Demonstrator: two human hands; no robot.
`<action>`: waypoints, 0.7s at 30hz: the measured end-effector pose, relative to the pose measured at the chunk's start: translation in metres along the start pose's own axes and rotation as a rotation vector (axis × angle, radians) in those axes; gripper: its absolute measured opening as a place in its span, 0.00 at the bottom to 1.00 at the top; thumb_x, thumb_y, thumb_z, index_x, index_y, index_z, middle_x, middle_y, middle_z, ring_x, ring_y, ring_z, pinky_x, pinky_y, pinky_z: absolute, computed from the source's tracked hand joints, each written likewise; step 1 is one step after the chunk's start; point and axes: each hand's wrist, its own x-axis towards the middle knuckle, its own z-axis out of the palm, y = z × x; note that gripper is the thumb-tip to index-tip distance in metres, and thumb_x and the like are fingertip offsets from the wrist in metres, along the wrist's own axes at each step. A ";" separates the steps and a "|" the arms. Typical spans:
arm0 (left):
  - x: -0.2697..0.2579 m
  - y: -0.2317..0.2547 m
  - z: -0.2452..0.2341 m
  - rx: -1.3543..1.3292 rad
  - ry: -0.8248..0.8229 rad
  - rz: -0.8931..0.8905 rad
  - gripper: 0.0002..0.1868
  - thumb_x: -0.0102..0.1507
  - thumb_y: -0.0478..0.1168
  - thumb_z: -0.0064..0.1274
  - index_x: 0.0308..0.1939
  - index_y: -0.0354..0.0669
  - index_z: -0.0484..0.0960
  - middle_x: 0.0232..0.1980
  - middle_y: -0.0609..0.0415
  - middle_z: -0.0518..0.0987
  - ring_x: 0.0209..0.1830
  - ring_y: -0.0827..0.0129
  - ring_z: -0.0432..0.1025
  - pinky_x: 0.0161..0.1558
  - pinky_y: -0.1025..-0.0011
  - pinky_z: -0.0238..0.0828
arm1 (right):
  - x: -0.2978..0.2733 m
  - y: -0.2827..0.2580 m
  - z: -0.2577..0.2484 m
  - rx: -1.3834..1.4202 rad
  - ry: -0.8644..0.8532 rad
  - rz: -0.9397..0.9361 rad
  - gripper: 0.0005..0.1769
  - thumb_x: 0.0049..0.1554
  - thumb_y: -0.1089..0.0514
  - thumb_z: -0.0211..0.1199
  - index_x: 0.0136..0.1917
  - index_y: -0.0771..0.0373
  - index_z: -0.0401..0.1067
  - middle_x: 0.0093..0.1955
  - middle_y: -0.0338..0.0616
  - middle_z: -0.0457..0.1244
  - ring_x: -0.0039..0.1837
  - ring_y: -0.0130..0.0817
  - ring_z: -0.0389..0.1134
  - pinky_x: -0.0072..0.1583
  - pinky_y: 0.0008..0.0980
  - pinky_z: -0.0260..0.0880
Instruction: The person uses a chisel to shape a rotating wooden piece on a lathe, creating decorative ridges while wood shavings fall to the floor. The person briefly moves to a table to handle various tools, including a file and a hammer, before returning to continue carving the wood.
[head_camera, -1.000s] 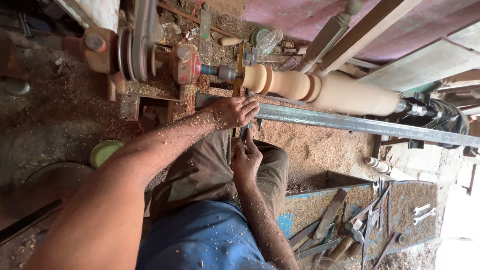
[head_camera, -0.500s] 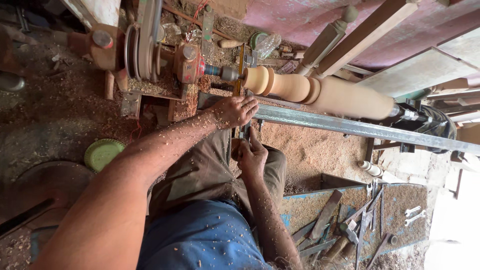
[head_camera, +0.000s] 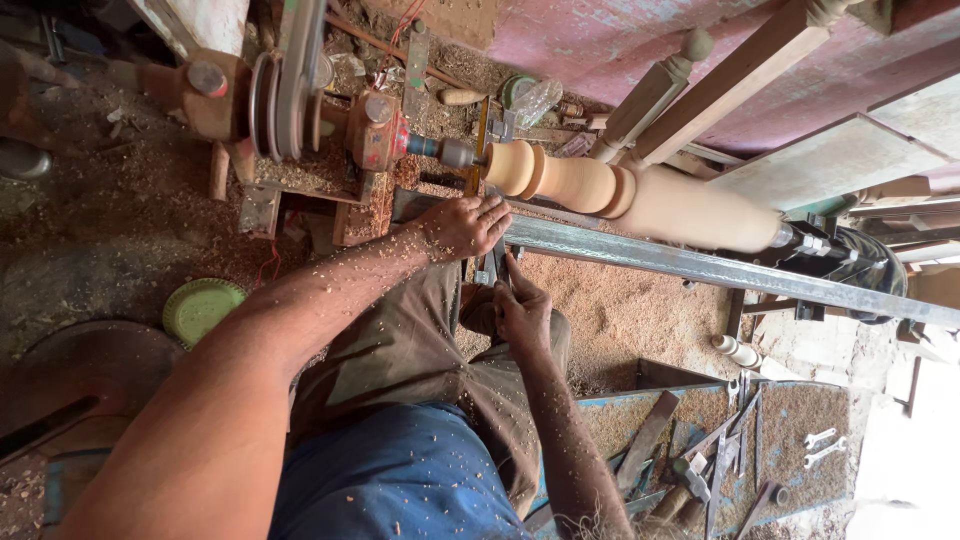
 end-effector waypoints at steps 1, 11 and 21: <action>0.001 0.000 -0.001 -0.001 -0.006 -0.004 0.17 0.67 0.40 0.55 0.53 0.30 0.83 0.55 0.36 0.83 0.56 0.49 0.80 0.52 0.58 0.82 | 0.000 -0.004 -0.002 -0.031 -0.006 0.020 0.29 0.60 0.65 0.60 0.75 0.56 0.66 0.26 0.33 0.63 0.24 0.17 0.55 0.25 0.20 0.55; 0.006 0.024 -0.050 -0.206 -0.024 -0.182 0.24 0.66 0.46 0.58 0.61 0.34 0.79 0.65 0.42 0.78 0.67 0.51 0.72 0.67 0.52 0.70 | -0.003 -0.024 -0.047 -0.434 -0.062 -0.270 0.29 0.60 0.61 0.62 0.74 0.61 0.66 0.34 0.33 0.66 0.29 0.22 0.64 0.33 0.27 0.67; -0.017 0.041 -0.025 -0.285 -0.220 -0.090 0.26 0.69 0.38 0.51 0.73 0.45 0.70 0.77 0.52 0.67 0.78 0.58 0.61 0.77 0.58 0.55 | -0.054 0.005 0.008 -0.132 0.088 -0.218 0.39 0.59 0.65 0.62 0.81 0.62 0.53 0.39 0.35 0.66 0.36 0.22 0.60 0.38 0.25 0.65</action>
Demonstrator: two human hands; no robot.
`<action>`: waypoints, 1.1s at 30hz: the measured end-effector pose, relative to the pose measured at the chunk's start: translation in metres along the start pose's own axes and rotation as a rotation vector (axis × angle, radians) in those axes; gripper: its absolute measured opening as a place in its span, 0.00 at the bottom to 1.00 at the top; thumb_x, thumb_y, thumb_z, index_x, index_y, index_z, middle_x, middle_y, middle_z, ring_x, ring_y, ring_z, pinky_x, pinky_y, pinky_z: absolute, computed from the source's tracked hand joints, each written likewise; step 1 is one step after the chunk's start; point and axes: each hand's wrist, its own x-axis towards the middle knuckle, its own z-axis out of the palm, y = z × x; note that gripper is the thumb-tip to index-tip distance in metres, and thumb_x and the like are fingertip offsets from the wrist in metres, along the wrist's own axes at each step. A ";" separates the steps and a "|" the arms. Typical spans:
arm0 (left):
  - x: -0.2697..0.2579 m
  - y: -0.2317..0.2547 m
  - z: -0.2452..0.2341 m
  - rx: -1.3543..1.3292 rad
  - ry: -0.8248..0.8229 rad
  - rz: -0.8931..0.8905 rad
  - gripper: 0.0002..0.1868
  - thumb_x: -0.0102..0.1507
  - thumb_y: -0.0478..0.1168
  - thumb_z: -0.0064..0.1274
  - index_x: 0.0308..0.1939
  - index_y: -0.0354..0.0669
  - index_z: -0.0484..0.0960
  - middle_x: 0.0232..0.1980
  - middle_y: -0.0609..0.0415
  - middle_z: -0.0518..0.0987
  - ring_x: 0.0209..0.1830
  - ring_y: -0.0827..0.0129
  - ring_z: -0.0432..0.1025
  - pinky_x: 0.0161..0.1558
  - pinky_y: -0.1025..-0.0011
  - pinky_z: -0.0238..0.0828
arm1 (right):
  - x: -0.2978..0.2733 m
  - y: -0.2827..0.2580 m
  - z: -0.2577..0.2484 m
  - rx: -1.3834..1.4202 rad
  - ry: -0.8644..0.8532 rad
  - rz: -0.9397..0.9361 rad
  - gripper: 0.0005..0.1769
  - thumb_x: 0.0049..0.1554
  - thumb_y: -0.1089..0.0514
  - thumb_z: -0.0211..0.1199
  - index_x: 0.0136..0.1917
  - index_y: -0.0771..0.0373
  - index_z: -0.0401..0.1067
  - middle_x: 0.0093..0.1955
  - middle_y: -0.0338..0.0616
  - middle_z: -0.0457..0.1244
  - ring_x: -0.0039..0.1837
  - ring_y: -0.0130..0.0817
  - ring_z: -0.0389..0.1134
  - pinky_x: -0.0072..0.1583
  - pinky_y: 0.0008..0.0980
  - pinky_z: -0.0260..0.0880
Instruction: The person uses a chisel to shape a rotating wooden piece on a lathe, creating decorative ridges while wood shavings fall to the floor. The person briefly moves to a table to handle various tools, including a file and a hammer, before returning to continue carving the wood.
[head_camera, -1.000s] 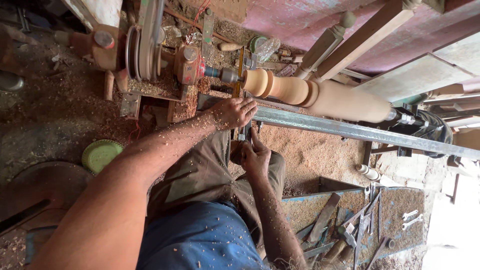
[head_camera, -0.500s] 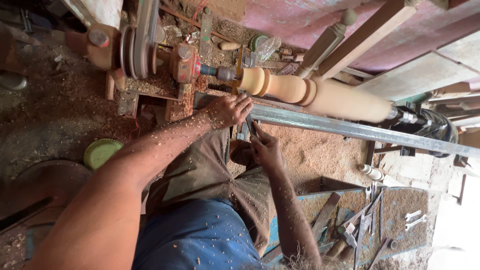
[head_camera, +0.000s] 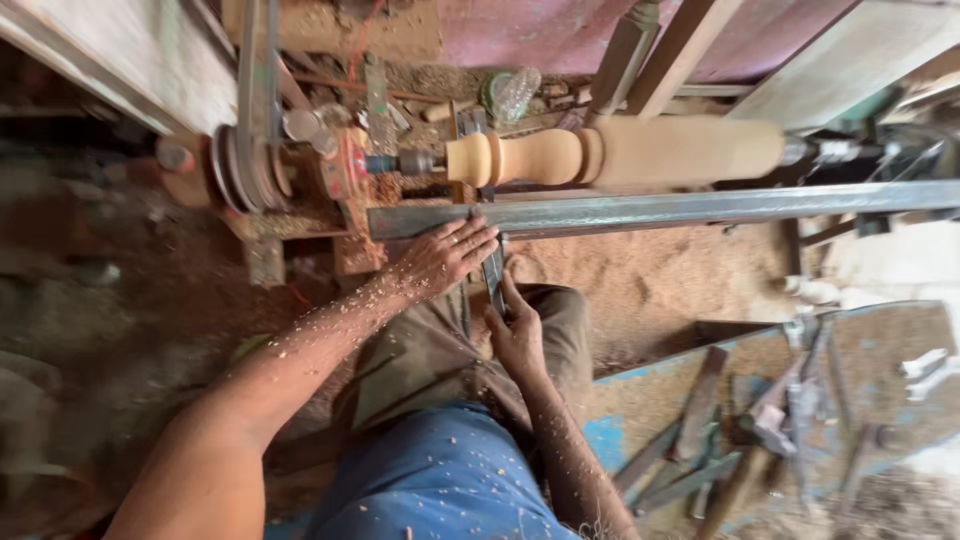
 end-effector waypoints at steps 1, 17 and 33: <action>-0.002 -0.012 -0.001 0.074 -0.045 0.054 0.26 0.70 0.37 0.50 0.73 0.43 0.68 0.78 0.51 0.66 0.79 0.59 0.61 0.78 0.59 0.56 | 0.000 0.000 0.014 0.133 0.017 0.085 0.38 0.60 0.65 0.60 0.81 0.61 0.54 0.36 0.35 0.63 0.33 0.23 0.59 0.35 0.25 0.63; 0.011 -0.054 -0.060 0.057 -0.142 0.199 0.26 0.70 0.35 0.44 0.74 0.34 0.67 0.77 0.43 0.67 0.76 0.57 0.64 0.76 0.60 0.59 | 0.022 -0.009 0.143 0.797 0.298 0.092 0.40 0.63 0.70 0.52 0.85 0.60 0.47 0.32 0.34 0.59 0.29 0.20 0.55 0.31 0.23 0.59; 0.005 -0.061 -0.044 0.023 -0.121 0.204 0.28 0.68 0.32 0.45 0.74 0.30 0.66 0.76 0.38 0.67 0.76 0.50 0.65 0.74 0.56 0.61 | 0.024 -0.015 0.146 0.835 0.323 0.128 0.39 0.63 0.70 0.52 0.84 0.58 0.47 0.32 0.34 0.60 0.28 0.19 0.55 0.30 0.22 0.57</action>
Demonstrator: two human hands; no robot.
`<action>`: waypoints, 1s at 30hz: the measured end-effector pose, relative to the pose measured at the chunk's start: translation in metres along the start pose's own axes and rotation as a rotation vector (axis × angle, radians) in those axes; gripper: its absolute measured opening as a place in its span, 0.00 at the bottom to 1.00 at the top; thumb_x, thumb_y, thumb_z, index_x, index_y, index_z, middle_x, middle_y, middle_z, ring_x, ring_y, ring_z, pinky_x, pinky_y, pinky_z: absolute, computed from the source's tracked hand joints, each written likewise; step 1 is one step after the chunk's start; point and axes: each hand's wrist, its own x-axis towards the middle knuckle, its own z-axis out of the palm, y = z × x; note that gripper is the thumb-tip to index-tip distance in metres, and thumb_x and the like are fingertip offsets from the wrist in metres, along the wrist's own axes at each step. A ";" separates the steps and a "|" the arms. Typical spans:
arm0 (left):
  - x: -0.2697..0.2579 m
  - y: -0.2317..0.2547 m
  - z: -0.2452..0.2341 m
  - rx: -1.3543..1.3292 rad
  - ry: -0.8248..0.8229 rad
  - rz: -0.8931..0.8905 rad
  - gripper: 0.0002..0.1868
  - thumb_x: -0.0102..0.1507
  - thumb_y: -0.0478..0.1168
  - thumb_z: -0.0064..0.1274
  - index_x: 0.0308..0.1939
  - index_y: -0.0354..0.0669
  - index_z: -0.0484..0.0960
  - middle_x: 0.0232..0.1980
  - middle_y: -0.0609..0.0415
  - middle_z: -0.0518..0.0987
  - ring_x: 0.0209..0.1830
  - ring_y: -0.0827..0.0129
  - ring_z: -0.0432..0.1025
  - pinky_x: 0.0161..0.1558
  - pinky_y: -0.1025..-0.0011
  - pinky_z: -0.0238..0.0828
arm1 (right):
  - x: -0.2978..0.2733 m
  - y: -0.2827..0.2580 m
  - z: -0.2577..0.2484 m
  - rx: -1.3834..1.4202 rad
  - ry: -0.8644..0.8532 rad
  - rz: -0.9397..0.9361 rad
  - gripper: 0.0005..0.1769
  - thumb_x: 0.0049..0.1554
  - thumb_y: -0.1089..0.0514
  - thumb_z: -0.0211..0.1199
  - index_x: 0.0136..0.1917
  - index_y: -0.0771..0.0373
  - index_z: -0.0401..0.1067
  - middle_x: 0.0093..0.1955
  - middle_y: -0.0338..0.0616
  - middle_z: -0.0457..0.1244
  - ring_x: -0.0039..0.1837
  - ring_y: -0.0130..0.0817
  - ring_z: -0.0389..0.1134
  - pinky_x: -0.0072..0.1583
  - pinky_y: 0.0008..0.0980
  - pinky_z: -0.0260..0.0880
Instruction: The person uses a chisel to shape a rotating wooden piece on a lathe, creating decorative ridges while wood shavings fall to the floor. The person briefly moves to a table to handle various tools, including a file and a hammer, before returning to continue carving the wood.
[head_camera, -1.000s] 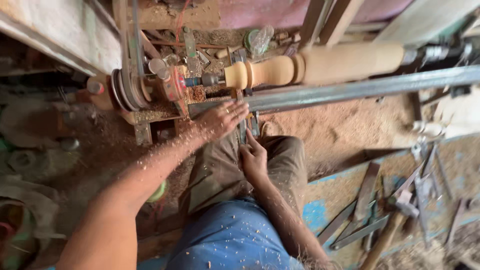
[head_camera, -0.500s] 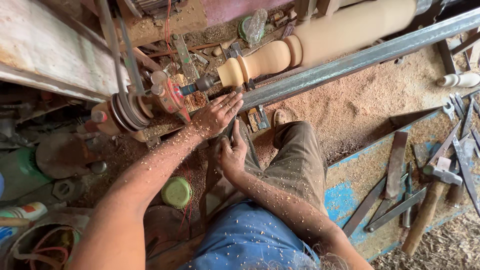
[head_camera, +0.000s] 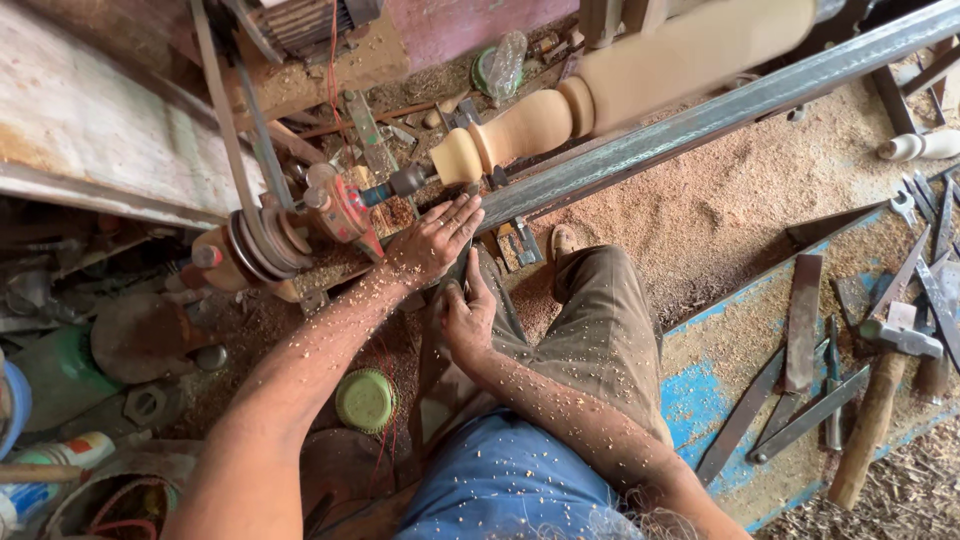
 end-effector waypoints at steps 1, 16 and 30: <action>0.002 0.002 -0.001 -0.010 0.005 -0.004 0.28 0.68 0.31 0.44 0.74 0.31 0.65 0.77 0.38 0.66 0.76 0.50 0.64 0.75 0.56 0.61 | 0.000 -0.004 -0.002 -0.018 0.005 0.031 0.40 0.62 0.71 0.52 0.84 0.57 0.48 0.31 0.34 0.60 0.28 0.19 0.55 0.30 0.22 0.56; 0.060 0.031 0.014 -0.073 -0.170 0.101 0.42 0.60 0.29 0.44 0.79 0.35 0.53 0.83 0.43 0.56 0.82 0.57 0.54 0.81 0.59 0.46 | 0.019 -0.082 -0.104 -0.269 0.012 0.111 0.38 0.59 0.69 0.56 0.81 0.56 0.54 0.40 0.29 0.67 0.27 0.20 0.55 0.27 0.23 0.56; 0.102 0.010 0.036 -0.214 -0.254 0.167 0.53 0.60 0.56 0.56 0.76 0.28 0.48 0.81 0.35 0.49 0.81 0.48 0.48 0.79 0.57 0.40 | 0.049 -0.085 -0.102 -0.376 0.130 0.084 0.38 0.59 0.69 0.56 0.80 0.52 0.55 0.46 0.37 0.70 0.28 0.20 0.58 0.27 0.21 0.60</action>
